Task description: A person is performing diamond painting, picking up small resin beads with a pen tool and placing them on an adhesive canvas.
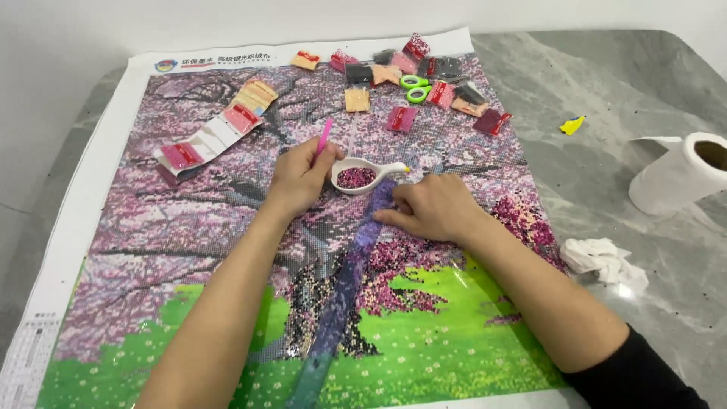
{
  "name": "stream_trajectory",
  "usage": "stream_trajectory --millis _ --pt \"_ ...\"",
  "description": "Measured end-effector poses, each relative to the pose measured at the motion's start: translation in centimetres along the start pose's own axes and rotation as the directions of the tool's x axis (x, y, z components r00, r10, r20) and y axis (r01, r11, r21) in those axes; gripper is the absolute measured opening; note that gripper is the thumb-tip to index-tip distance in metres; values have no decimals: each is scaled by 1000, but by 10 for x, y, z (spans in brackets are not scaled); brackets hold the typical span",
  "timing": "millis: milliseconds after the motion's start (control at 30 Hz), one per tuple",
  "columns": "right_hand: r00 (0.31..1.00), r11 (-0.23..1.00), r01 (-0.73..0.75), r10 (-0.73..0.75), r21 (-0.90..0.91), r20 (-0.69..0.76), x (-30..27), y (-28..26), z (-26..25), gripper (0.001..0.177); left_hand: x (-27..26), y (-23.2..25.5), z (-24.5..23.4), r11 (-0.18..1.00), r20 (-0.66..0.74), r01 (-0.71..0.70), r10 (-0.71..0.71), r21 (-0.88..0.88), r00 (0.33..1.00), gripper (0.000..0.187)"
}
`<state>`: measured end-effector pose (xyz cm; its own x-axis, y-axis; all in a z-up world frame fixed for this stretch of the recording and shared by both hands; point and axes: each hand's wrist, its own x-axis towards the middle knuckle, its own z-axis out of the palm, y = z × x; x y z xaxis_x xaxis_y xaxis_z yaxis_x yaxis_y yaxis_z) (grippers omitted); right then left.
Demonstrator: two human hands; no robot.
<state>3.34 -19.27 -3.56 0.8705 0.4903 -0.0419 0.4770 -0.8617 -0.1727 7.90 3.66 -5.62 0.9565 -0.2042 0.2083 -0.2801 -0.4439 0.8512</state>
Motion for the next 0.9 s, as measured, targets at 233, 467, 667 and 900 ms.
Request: stream_trajectory --millis 233,467,667,900 --pt "997 998 40 -43 -42 -70 -7 -7 -5 57 -10 -8 -5 999 -46 -41 39 -36 998 26" --pt "992 998 61 -61 -2 -109 -10 -7 -8 54 -13 -3 -7 1000 -32 15 -16 -25 999 25" --pt "997 998 58 -58 5 -60 -6 -5 -5 55 -15 -8 -8 989 -76 20 -31 -144 997 30" --pt "994 996 93 -93 -6 -52 2 1 -5 57 -7 -5 -7 998 -54 -13 11 -54 999 35"
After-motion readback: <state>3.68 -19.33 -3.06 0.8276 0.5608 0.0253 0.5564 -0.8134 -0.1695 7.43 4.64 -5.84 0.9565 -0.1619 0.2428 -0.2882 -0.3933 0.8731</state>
